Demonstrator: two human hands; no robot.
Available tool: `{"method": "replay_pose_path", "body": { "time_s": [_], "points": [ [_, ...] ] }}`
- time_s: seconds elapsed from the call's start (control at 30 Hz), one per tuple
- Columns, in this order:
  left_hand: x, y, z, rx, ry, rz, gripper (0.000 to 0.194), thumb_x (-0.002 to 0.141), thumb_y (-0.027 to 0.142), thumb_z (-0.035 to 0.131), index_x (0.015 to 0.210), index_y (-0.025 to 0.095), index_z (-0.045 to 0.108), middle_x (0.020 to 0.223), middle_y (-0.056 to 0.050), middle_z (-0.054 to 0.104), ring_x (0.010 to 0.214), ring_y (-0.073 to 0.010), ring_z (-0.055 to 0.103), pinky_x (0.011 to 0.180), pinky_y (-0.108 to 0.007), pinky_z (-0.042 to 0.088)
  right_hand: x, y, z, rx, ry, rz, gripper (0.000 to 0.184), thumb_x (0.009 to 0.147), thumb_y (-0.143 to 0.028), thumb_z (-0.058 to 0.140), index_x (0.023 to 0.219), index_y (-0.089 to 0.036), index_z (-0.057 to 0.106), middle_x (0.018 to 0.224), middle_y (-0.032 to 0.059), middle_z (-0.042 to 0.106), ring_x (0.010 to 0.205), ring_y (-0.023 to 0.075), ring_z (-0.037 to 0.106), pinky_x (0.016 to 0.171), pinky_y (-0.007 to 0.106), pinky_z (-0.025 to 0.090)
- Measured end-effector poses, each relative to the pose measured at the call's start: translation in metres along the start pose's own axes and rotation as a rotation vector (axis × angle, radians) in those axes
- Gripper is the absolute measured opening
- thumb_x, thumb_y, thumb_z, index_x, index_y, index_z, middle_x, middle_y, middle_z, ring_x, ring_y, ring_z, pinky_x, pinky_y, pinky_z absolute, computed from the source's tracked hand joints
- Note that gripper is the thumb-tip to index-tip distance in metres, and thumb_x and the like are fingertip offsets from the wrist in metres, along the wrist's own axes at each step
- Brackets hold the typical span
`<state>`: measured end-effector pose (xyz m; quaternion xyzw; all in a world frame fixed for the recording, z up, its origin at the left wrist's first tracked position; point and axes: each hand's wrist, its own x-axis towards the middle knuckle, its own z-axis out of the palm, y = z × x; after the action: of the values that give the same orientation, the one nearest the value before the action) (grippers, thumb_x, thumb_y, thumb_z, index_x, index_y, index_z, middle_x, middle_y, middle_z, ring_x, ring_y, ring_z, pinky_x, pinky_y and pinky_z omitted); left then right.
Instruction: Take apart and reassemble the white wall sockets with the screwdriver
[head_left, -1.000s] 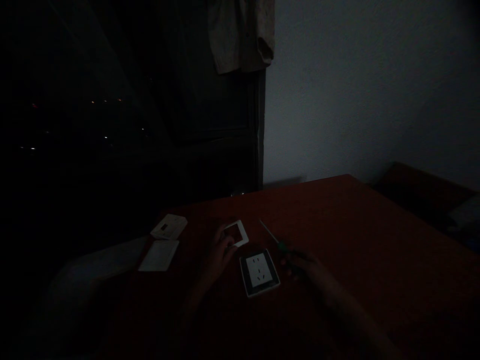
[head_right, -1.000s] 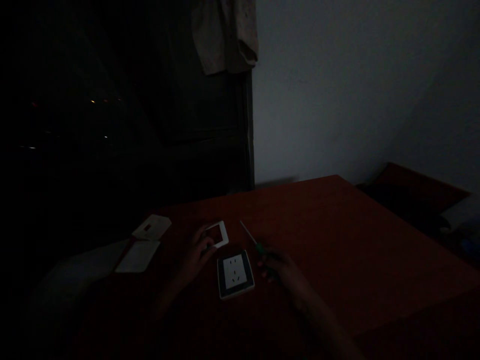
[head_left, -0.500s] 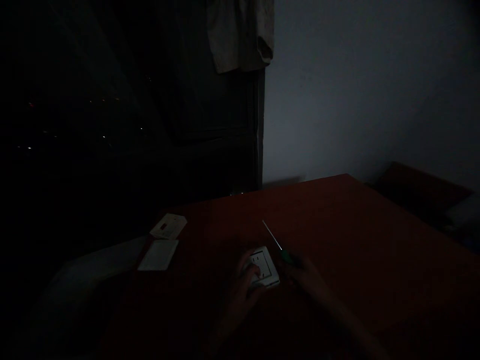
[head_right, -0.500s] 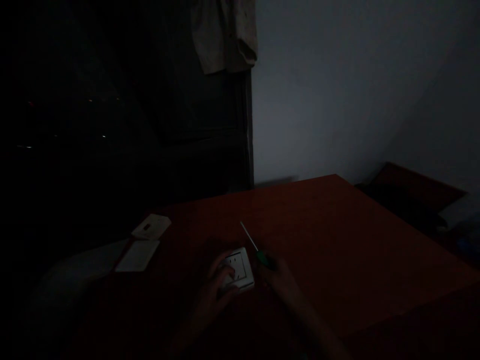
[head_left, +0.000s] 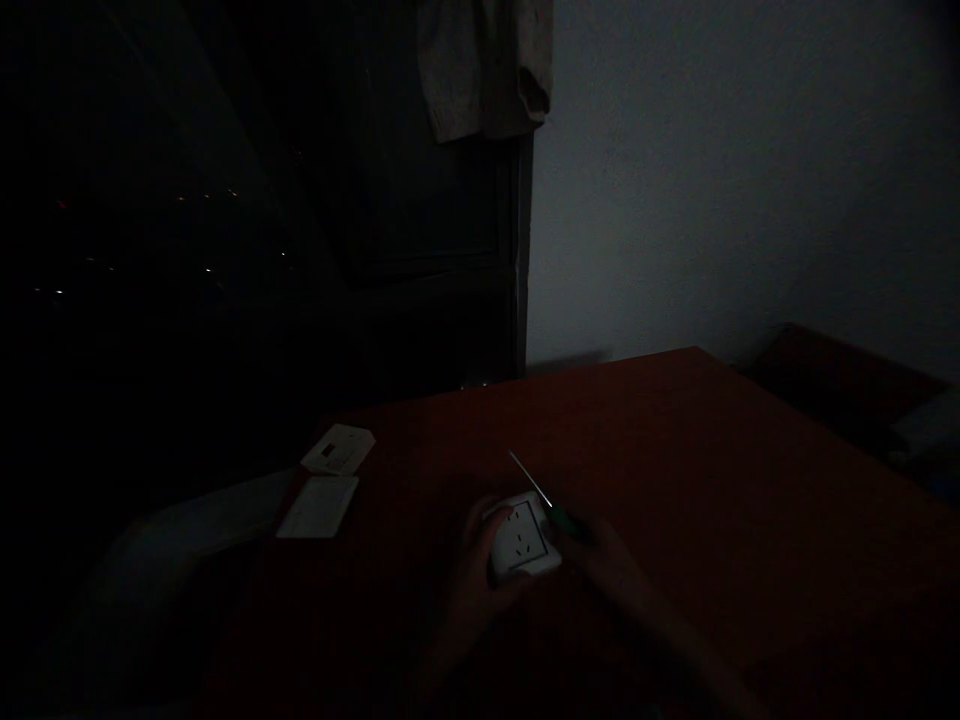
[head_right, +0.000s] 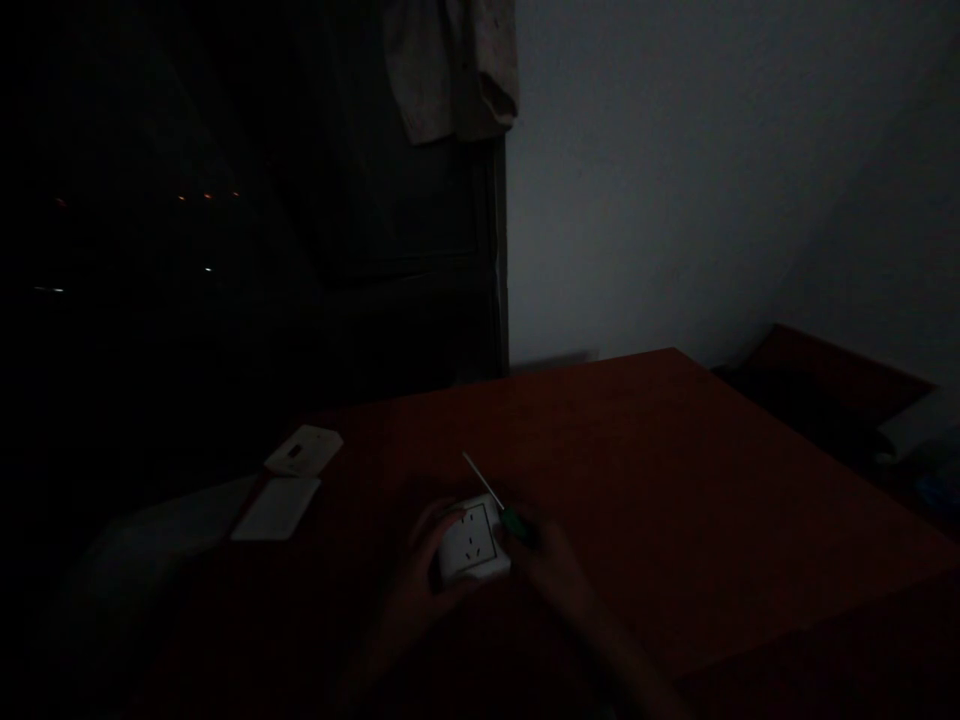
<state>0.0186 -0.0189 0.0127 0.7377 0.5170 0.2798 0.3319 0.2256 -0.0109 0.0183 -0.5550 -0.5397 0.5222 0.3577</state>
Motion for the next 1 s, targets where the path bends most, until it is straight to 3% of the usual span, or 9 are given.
{"method": "replay_pose_path", "body": {
  "time_s": [0.2,0.4,0.7,1.0],
  "points": [
    [-0.003,0.005,-0.004,0.016,-0.015,-0.04,0.074,0.067,0.024,0.075,0.134,0.03,0.045,0.147,-0.007,0.034,0.136,-0.0298,0.032,0.113,-0.046,0.03,-0.001,-0.001,0.002,-0.016,0.011,-0.015,0.048,0.077,-0.052,0.06,0.109,-0.017,0.066,0.101,0.0059,0.071,0.091,0.0264,0.064,0.076,0.032,0.051],
    [-0.005,-0.001,-0.002,-0.008,0.016,-0.011,0.075,0.068,0.026,0.074,0.136,0.027,0.043,0.148,-0.009,0.033,0.136,-0.0308,0.032,0.112,-0.047,0.03,-0.002,-0.001,0.002,-0.091,0.017,-0.003,0.046,0.08,-0.049,0.058,0.113,-0.017,0.065,0.099,0.0076,0.072,0.086,0.0259,0.065,0.073,0.033,0.051],
    [-0.006,-0.006,-0.001,-0.011,0.006,-0.044,0.08,0.071,0.034,0.073,0.142,0.028,0.036,0.151,-0.008,0.03,0.138,-0.0304,0.03,0.113,-0.047,0.028,-0.002,0.0,0.001,-0.118,0.029,-0.111,0.046,0.082,-0.044,0.057,0.119,-0.018,0.063,0.111,0.0082,0.07,0.095,0.0266,0.064,0.084,0.035,0.049],
    [-0.005,-0.01,0.002,-0.052,0.018,-0.063,0.081,0.071,0.035,0.073,0.142,0.029,0.035,0.152,-0.008,0.028,0.138,-0.0302,0.03,0.113,-0.047,0.028,-0.004,0.005,0.004,-0.118,0.051,-0.102,0.049,0.083,-0.047,0.056,0.122,-0.019,0.062,0.112,0.0078,0.069,0.098,0.0274,0.063,0.085,0.035,0.049]
  ]
}}
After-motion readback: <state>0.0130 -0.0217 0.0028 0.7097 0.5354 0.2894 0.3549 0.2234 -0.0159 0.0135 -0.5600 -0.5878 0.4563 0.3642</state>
